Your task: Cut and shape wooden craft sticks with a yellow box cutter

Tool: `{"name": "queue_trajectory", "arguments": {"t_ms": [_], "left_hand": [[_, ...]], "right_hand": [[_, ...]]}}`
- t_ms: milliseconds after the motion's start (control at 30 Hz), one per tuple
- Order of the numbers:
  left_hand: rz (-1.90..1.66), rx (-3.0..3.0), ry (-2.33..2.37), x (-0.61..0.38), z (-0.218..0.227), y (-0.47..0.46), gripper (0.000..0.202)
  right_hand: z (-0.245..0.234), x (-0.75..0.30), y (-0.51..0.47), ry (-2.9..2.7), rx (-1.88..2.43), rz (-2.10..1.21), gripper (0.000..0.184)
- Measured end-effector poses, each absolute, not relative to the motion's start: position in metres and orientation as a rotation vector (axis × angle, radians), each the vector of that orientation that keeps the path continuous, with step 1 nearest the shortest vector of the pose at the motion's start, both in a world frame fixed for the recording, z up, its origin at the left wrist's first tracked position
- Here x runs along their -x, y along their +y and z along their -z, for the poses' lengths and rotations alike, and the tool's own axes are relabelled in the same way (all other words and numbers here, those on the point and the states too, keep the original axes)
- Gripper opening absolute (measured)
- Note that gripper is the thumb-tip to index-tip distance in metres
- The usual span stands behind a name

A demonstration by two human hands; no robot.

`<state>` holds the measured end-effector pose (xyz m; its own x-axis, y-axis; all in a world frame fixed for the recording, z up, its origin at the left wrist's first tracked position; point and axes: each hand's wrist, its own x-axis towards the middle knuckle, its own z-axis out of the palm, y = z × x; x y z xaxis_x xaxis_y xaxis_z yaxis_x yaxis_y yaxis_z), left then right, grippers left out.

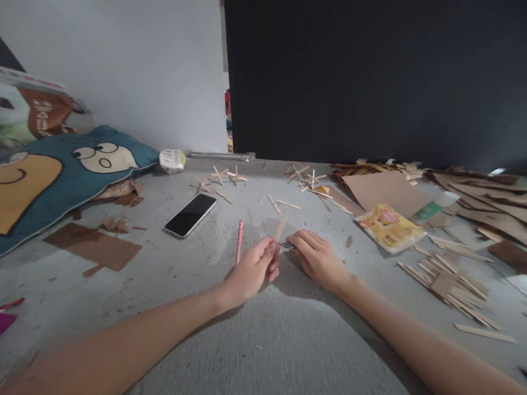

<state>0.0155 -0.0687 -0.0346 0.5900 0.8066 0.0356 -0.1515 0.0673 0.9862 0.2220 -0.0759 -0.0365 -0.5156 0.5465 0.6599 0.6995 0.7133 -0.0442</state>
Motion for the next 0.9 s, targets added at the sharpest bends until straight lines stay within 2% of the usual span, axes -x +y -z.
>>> {"name": "queue_trajectory", "arguments": {"t_ms": [400,733,900], "left_hand": [[-0.726,-1.351,0.571,-0.014,0.0284,-0.0722,0.03],[-0.698,-1.385,0.597,-0.0123,0.0278,-0.071,0.033],[-0.709,-1.364,0.579,-0.0131,0.0279,-0.0687,0.044]], "right_hand": [[0.0374,-0.2214,-0.0764,-2.268,0.969,0.279,0.023],[0.0386,-0.2215,-0.075,-2.283,0.985,0.264,0.023],[0.0389,-0.2203,-0.0738,-2.299,0.992,0.251,0.021]]}}
